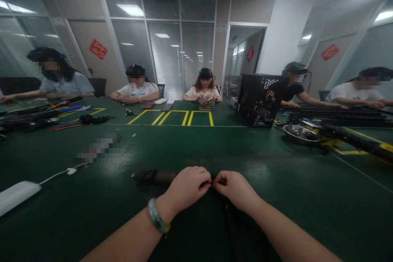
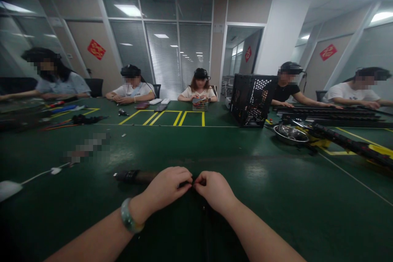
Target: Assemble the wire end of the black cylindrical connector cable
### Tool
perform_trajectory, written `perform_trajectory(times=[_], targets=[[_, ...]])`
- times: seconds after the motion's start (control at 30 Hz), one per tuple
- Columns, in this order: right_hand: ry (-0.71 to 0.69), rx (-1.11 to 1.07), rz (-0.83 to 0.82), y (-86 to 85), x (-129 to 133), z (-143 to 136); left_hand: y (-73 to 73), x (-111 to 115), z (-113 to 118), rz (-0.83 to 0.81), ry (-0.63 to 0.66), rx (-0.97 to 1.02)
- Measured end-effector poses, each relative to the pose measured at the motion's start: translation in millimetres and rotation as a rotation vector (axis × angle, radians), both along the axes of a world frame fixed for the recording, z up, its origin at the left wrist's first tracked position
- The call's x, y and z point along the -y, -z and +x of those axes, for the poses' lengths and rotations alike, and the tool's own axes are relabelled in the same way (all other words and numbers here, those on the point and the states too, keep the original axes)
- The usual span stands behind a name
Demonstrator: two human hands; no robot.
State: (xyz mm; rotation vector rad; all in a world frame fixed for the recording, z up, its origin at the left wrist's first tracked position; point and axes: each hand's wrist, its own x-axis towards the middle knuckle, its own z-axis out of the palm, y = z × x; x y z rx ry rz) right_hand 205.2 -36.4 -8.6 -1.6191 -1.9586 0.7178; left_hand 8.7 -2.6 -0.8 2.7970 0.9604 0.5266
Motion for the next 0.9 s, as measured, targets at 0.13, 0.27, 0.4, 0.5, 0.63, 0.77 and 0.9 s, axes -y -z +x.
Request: perform_trajectory(times=[0.13,0.27,0.4,0.5,0.63,0.77,0.9], targets=[[0.033,0.0,-0.021,0.1,-0.8,-0.7,2.1,-0.6,1.1,0.022,-0.006,-0.005],[0.064,-0.003,-0.032,0.8,-1.4,0.0,3.7,-0.6,1.4,0.025,-0.012,0.021],[0.049,-0.022,-0.032,0.7,-1.6,0.5,5.3,-0.8,1.4,0.018,-0.012,0.029],[0.033,-0.05,-0.026,1.7,-2.2,0.0,6.0,-1.3,1.3,0.024,-0.006,0.024],[0.024,-0.089,-0.038,4.2,-3.0,-1.0,5.8,-2.2,1.7,0.037,0.019,0.013],[0.02,-0.093,-0.058,4.1,-3.1,-0.6,6.6,-3.9,2.5,0.033,0.016,0.028],[0.016,-0.087,-0.096,1.3,-3.4,1.7,8.4,-6.1,3.0,0.028,0.01,0.036]])
